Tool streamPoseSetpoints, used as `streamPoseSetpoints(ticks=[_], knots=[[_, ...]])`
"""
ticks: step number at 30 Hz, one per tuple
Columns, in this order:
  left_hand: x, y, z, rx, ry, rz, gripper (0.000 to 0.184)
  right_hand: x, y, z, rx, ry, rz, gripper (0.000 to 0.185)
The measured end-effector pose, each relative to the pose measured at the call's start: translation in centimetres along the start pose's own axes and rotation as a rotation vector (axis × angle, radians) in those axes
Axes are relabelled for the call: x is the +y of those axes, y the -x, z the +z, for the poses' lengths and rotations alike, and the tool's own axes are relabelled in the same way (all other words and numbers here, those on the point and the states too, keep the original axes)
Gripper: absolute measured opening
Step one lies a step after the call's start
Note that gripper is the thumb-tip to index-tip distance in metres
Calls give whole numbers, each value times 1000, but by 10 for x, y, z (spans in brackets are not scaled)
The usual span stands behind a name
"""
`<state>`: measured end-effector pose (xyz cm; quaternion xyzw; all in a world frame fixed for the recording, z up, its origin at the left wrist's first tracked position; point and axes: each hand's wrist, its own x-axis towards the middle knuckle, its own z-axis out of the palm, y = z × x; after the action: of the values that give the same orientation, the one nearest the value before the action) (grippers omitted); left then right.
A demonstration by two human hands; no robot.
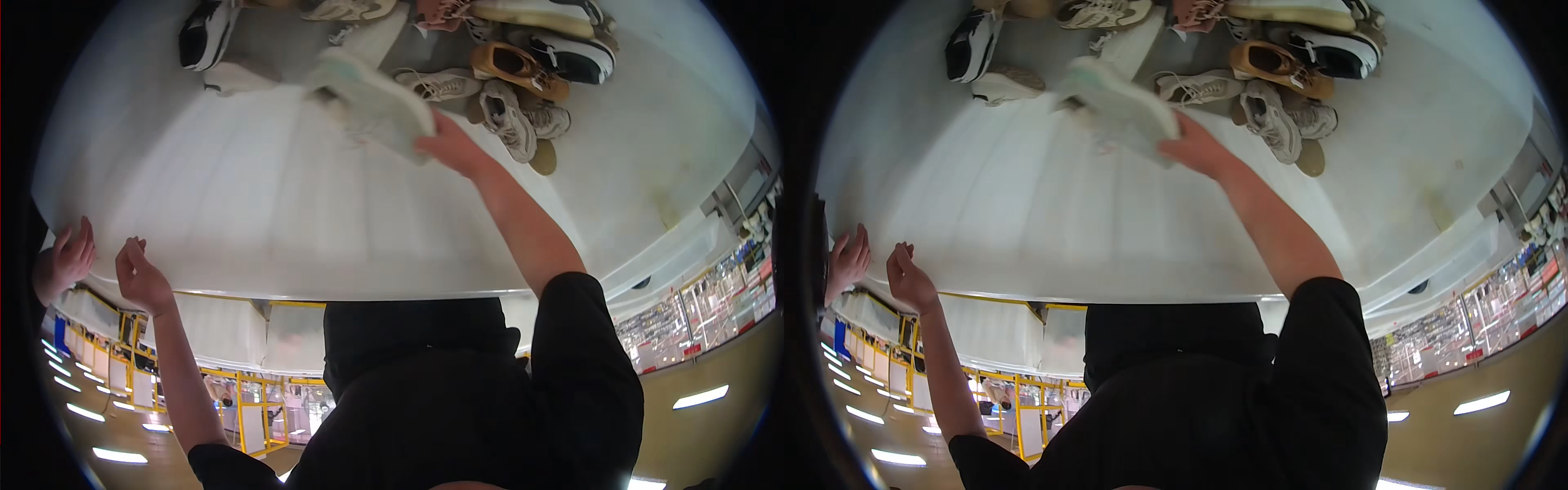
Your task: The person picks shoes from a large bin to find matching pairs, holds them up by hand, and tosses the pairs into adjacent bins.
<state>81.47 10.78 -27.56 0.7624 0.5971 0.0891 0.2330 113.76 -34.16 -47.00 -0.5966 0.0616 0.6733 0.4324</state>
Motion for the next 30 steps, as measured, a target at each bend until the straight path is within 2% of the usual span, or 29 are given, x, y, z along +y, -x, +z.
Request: streamPoseSetpoints(ticks=[1, 3, 4, 5, 7, 8, 10, 12, 14, 16, 20, 22, 25, 27, 28, 29, 30], knots=[[1, 1, 2, -18, 10, 1, 22, -9, -1, 20, -57, -32, -7, 72], [4, 1, 3, -55, -5, 140, 22, -47, 2, 68, -160, 104, -118, 74], [0, -2, -2, -99, -113, 179, 31, -81, 12, 86, -310, 117, -201, 75], [12, 0, 0, -106, -106, 185, 31, -86, 8, 112, -330, 141, -233, 74], [43, 8, 3, -147, -270, 301, 46, -109, 8, 155, -344, 379, -505, 74], [44, 7, 3, -151, -268, 304, 46, -117, 7, 173, -402, 364, -496, 74], [43, 7, 3, -144, -232, 354, 61, -135, 6, 188, -453, 348, -481, 73], [39, 7, 0, -185, -236, 360, 63, -153, 7, 189, -535, 368, -371, 72], [35, 6, -2, -208, -241, 367, 65, -155, 3, 185, -517, 374, -385, 72], [37, 8, 0, -218, -326, 457, 65, -161, 2, 181, -510, 382, -403, 72], [42, 8, 8, -148, -289, 374, 61, -166, 9, 184, -500, 436, -457, 72], [37, 6, 6, -145, -212, 115, 54, -166, 10, 186, -487, 466, -505, 73], [39, 10, 9, -63, -94, 115, 46, -145, 2, 179, -584, 339, -413, 74], [36, 12, 10, -69, 25, 54, 45, -110, -24, 160, -385, 274, -533, 77], [35, 13, 9, -75, 139, -6, 45, -88, -47, 140, -149, 378, -622, 82], [34, 12, 8, -72, 144, -8, 45, -83, -56, 110, 108, 380, -508, 80], [34, 11, 7, -70, 77, 30, 44, -77, -73, 74, 410, 525, -433, 80]])
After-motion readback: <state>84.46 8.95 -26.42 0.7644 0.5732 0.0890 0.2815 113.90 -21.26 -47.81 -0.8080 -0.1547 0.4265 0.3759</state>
